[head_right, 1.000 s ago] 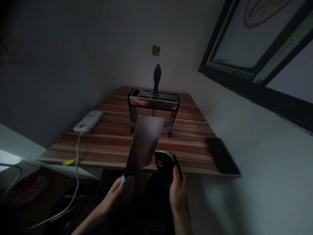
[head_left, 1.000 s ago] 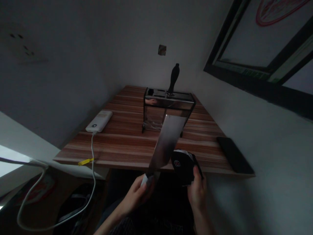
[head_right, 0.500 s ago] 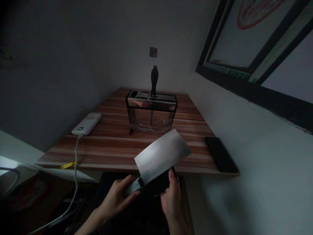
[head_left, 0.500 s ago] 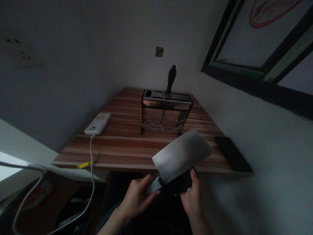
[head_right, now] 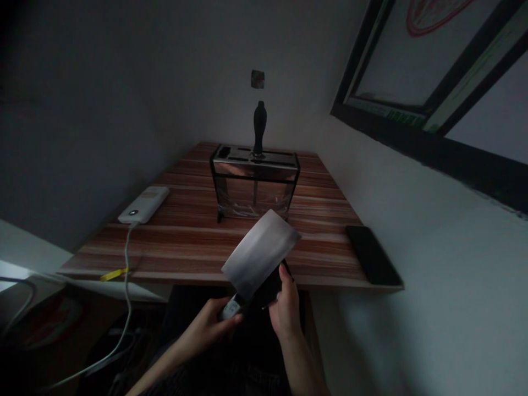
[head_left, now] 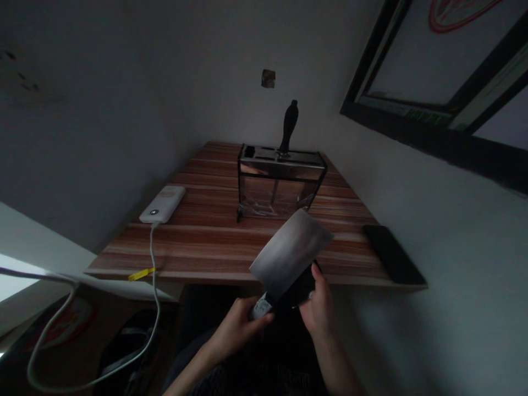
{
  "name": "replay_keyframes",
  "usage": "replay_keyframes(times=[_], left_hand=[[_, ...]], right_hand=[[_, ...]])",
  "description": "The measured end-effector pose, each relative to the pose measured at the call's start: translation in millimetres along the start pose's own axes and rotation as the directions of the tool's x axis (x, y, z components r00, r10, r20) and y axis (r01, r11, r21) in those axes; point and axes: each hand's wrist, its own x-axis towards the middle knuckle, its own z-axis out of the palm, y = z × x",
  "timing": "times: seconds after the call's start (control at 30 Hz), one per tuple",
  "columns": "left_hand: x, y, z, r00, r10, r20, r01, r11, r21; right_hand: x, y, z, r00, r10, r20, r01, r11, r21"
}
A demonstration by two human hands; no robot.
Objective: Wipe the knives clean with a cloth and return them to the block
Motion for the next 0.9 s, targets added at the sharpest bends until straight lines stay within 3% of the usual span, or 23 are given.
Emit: replay_keyframes(times=[0.13,0.27,0.4,0.6,0.77,0.9], left_hand=[[6,-3,-1.1,0.989,0.093,-0.113,-0.083,0.993,0.088],[12,-9,-2.0,0.97,0.133,-0.205,-0.104,0.984,0.146],[16,-12,-0.9,0.962,0.133,-0.238,-0.099,0.984,0.148],[18,-12,2.1,0.955,0.11,-0.275,-0.08,0.99,0.117],[17,-15,4.4,0.94,0.08,-0.331,-0.056,0.995,0.084],[17,-16,6.4,0.931,0.07,-0.358,-0.053,0.997,0.058]], right_hand=[[4,-1,7,1.0,0.004,0.015,-0.004,1.0,0.009],[8,-3,9,0.999,-0.011,-0.044,0.009,1.0,-0.028],[9,-6,4,0.993,-0.025,-0.116,0.018,0.998,-0.055],[5,-9,-7,0.987,-0.11,-0.117,0.096,0.988,-0.124],[3,-8,-15,0.958,-0.164,-0.235,0.131,0.98,-0.148],[3,-6,-19,0.957,-0.189,-0.218,0.152,0.973,-0.173]])
